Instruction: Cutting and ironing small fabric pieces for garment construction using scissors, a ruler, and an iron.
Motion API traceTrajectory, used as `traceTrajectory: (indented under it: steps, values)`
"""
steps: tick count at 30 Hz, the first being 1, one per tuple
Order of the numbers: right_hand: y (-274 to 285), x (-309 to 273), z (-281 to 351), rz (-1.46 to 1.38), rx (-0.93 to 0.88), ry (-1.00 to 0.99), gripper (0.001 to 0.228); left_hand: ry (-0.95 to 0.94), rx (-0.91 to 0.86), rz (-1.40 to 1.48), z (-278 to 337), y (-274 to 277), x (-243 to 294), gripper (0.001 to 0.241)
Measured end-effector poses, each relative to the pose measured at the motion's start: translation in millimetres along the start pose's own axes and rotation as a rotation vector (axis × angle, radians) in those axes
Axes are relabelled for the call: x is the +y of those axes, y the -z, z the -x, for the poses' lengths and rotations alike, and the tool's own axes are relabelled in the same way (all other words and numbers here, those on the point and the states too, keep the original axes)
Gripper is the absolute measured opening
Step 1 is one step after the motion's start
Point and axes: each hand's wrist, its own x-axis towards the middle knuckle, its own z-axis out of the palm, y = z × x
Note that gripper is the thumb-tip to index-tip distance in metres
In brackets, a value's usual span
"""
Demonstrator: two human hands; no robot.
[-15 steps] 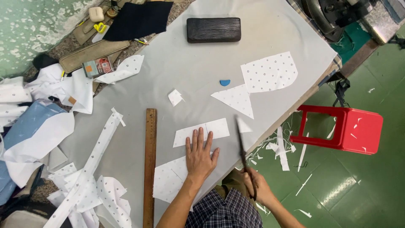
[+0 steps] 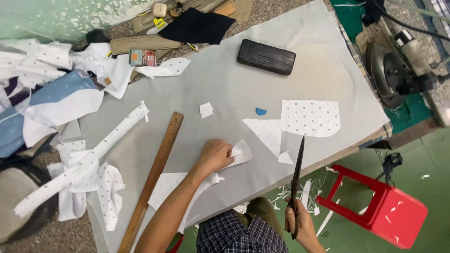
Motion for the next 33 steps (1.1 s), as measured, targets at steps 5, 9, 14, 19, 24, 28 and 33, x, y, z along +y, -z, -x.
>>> traceTrajectory:
  steps: [5,9,14,19,24,28,33]
  values:
    - [51,-30,-9,0.227,-0.175,-0.081,0.063,0.347,0.720,1.767,29,21,66,0.015]
    - [80,-34,-11,0.235,-0.352,-0.068,0.051,0.590,1.078,2.312,47,-6,106,0.054]
    - [94,0,-15,0.457,-0.541,-0.038,0.073,0.765,0.987,2.728,85,-27,146,0.085]
    - [93,17,2,0.564,-0.643,0.001,0.072,0.395,0.897,1.550,129,-109,157,0.028]
    - [64,-1,16,0.415,-0.826,-0.208,0.085,0.071,0.829,0.065,115,-110,89,0.063]
    - [13,12,21,0.214,-0.832,-0.282,0.095,0.177,0.643,-0.029,100,-124,75,0.073]
    - [-43,-13,22,0.080,-0.714,-0.005,0.083,0.183,0.645,-0.036,103,-123,75,0.072]
